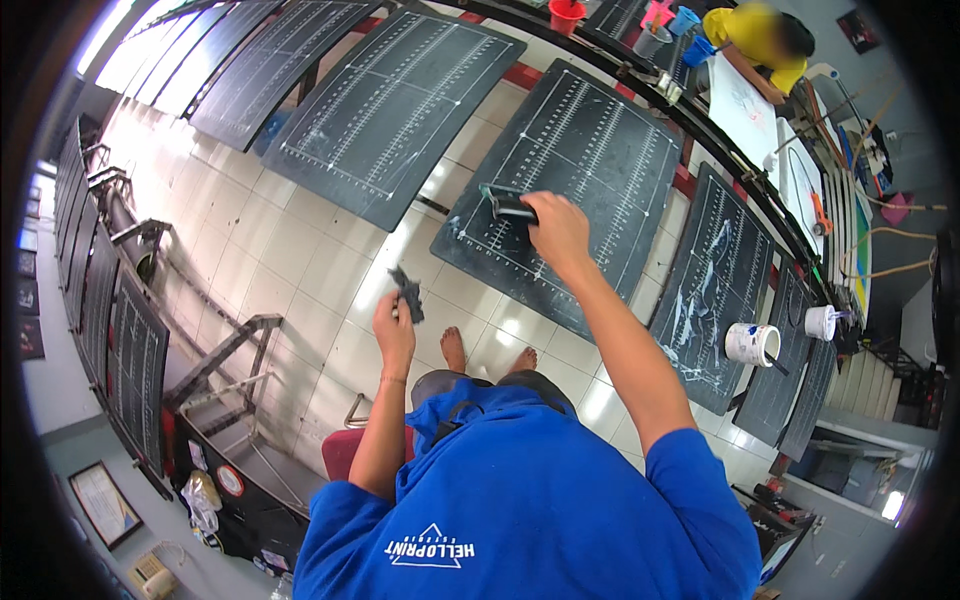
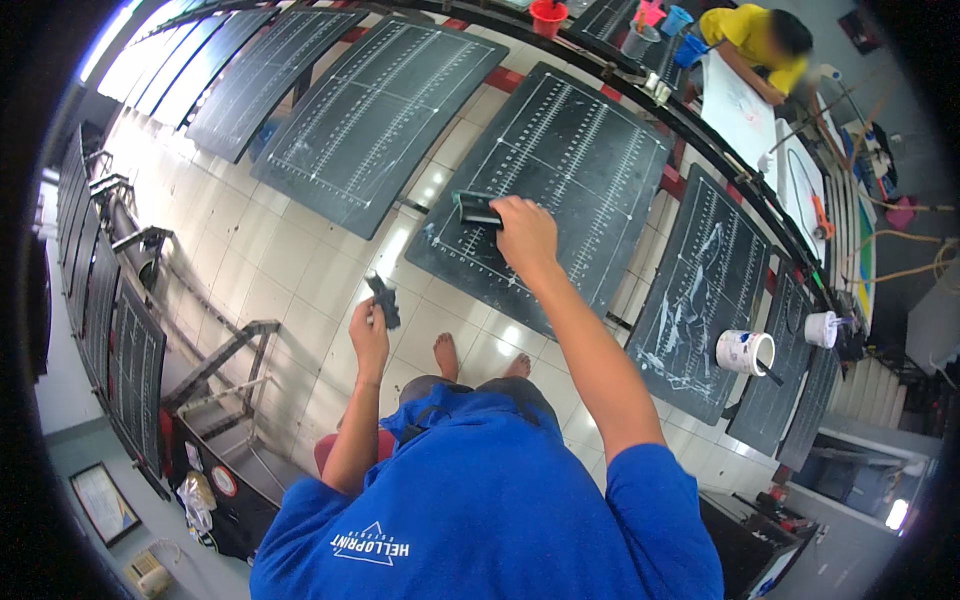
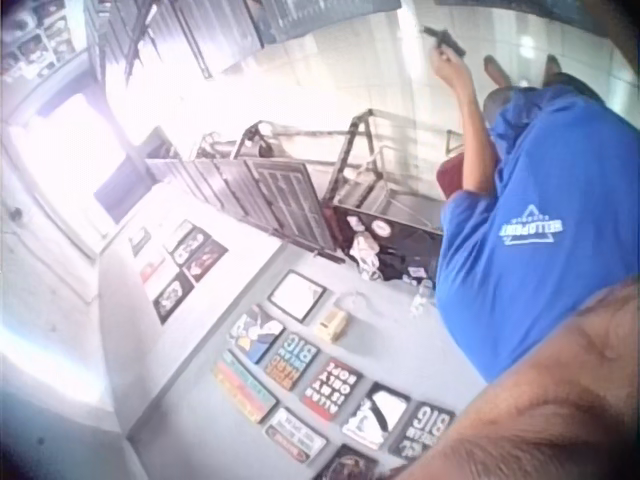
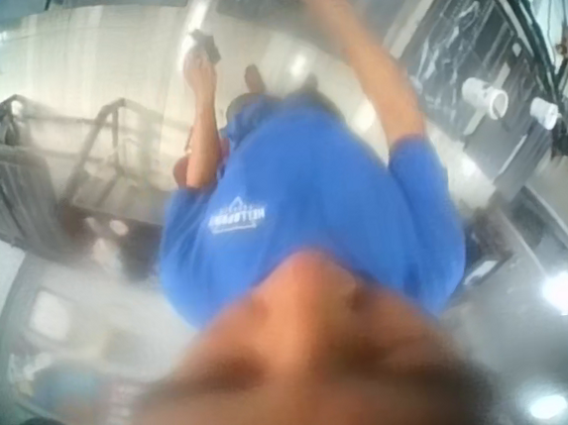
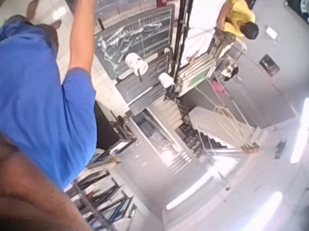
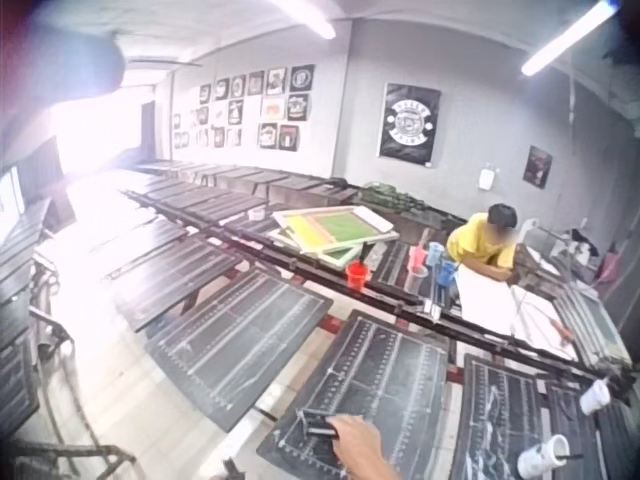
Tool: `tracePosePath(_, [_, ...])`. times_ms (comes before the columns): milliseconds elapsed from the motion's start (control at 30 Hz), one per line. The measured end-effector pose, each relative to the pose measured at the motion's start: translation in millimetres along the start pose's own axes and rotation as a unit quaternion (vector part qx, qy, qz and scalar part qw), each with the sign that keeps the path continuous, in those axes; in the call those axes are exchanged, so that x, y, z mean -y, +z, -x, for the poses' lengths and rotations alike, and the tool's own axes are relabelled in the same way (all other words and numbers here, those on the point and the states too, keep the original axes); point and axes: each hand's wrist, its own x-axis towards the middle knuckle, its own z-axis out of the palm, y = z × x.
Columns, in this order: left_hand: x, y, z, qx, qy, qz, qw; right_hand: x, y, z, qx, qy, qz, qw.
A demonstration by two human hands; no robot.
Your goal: The person cleans a large, flat, dark screen using a squeegee and a rag. They spread a white cleaning liquid across the surface with the squeegee and wipe the screen with the rag, repeating the process to remove residue.
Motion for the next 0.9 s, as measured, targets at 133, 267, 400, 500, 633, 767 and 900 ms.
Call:
tracePosePath(133, [23,-40,63,-0.012,-0.117,0.031,0.993,30,44,-16,0.045,-0.02,0.02,0.999])
tracePosePath(267, [44,-53,91,-0.042,-0.169,0.063,0.983,67,47,27,0.068,-0.123,-0.035,0.989])
tracePosePath(400, [64,-36,82,-0.071,-0.173,0.162,0.969,45,6,65,0.104,-0.195,-0.055,0.974])
tracePosePath(500, [45,-19,52,-0.078,-0.174,0.274,0.943,-4,-47,97,0.226,-0.213,-0.028,0.95])
tracePosePath(633, [4,2,4,-0.065,-0.178,0.305,0.933,-53,-133,141,0.228,-0.074,-0.049,0.97])
tracePosePath(767, [6,33,-46,-0.113,-0.105,0.19,0.97,-74,-176,186,0.085,0.142,-0.12,0.979])
tracePosePath(900, [-23,80,-62,-0.065,-0.166,0.251,0.952,-87,-189,232,0.042,0.235,-0.19,0.952])
